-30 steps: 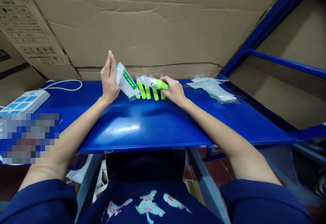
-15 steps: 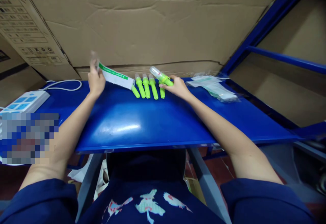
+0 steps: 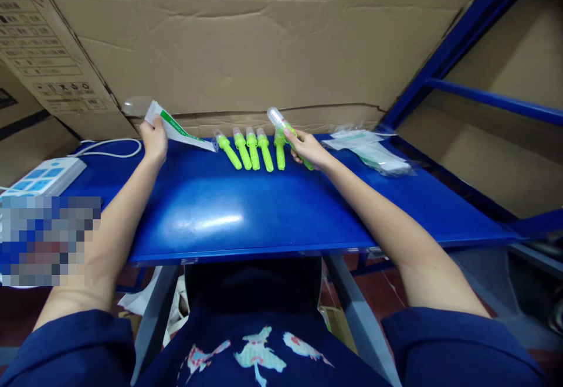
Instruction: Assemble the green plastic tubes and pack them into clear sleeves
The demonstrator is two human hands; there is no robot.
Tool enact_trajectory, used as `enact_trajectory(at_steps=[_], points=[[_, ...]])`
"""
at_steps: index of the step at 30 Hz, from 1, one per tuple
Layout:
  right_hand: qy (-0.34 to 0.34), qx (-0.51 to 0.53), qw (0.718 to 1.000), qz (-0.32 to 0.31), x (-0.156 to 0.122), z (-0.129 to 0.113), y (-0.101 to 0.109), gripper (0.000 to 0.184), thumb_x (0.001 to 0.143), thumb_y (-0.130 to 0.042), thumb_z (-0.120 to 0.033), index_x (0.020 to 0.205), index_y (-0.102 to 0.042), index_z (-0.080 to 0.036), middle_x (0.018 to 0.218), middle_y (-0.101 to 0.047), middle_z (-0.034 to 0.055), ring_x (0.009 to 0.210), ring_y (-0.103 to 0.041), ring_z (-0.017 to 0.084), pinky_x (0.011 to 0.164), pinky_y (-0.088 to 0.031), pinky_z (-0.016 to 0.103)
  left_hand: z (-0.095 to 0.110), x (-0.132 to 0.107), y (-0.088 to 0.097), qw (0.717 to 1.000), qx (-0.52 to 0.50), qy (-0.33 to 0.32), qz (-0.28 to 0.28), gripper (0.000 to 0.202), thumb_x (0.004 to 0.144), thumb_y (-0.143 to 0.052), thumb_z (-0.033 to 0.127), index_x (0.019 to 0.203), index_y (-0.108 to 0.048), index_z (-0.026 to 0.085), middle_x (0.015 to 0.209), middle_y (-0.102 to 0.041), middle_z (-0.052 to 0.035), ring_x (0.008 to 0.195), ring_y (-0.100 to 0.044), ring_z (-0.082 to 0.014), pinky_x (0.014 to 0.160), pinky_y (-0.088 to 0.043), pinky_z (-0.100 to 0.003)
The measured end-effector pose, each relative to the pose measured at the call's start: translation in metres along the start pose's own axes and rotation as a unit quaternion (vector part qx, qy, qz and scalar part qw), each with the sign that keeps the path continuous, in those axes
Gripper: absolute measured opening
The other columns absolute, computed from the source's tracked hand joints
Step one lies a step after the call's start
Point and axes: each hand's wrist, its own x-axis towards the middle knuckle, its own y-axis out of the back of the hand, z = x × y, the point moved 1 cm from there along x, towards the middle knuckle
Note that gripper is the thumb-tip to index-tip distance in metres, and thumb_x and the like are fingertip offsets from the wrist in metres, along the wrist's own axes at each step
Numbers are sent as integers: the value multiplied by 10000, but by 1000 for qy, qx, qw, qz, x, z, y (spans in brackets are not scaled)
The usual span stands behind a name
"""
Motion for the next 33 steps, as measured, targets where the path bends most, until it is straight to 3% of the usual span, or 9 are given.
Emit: enact_trajectory(at_steps=[6, 8, 10, 12, 16, 20, 23, 28, 33], points=[[25, 30, 999, 26, 2, -2, 0, 428, 807, -726, -622, 912, -602, -226, 862, -660, 73, 656, -598, 172, 582, -560, 337, 35, -16, 18, 995, 53, 12, 83, 461, 990, -604, 404, 627, -489, 145, 602, -352, 59, 647, -325, -63, 626, -353, -223], [15, 35, 999, 36, 3, -2, 0, 383, 803, -743, -567, 897, -583, -231, 899, -674, 78, 667, -605, 175, 579, -568, 342, 48, -19, 26, 991, 67, -33, 110, 439, 1013, -545, 449, 737, -623, 117, 647, -503, 40, 690, -449, -92, 690, -419, -259], [2, 40, 998, 50, 4, -1, -1, 337, 810, -748, -505, 901, -568, -234, 894, -677, 74, 674, -618, 181, 577, -573, 343, 61, -23, 35, 980, 58, -148, 123, 403, 1057, -437, 437, 1148, -671, 122, 1008, -717, 5, 987, -620, -169, 925, -488, -344], [-2, 46, 997, 62, 5, -1, -1, 298, 813, -749, -440, 908, -555, -235, 882, -677, 66, 685, -633, 185, 589, -580, 344, 74, -30, 39, 947, 96, -286, 106, 484, 1086, -326, 407, 1447, -506, 139, 1451, -604, -34, 1411, -488, -206, 1205, -344, -405], [3, 66, 994, 86, 6, -2, -1, 255, 809, -739, -349, 920, -541, -234, 881, -684, 50, 693, -651, 183, 646, -600, 360, 86, -57, 21, 870, 199, -450, -29, 538, 1038, -334, 245, 1555, -385, 106, 1616, -431, -113, 1555, -319, -234, 1267, -242, -476], [23, 77, 993, 82, 9, 1, 2, 178, 832, -706, -325, 930, -599, -222, 873, -690, 49, 725, -662, 188, 749, -611, 389, 77, -96, -23, 813, 237, -379, -372, 622, 1002, -418, 416, 1556, -399, 132, 1622, -405, -160, 1552, -313, -319, 1249, -278, -535], [33, 74, 993, 84, 12, 5, 5, 177, 829, -724, -353, 875, -635, -207, 823, -682, 57, 759, -668, 205, 836, -605, 419, 65, -111, -41, 758, 244, -281, -536, 1066, 855, -515, 747, 1601, -257, 31, 1676, -202, -248, 1570, -207, -399, 1269, -249, -511], [50, 94, 989, 103, 16, 8, 6, 202, 819, -756, -357, 848, -626, -204, 829, -692, 63, 779, -681, 215, 925, -580, 459, 61, -91, -27, 815, 162, -223, -510, 1053, 904, -242, 823, 1580, -327, 19, 1673, -258, -209, 1580, -235, -314, 1307, -159, -407], [42, 148, 984, 93, 14, 2, 3, 244, 866, -734, -400, 874, -579, -212, 829, -693, 65, 777, -697, 211, 869, -597, 426, 44, -70, -14, 821, 171, -209, -503, 1002, 809, -541, 777, 1538, -444, 97, 1604, -423, -193, 1533, -343, -350, 1270, -253, -469]])
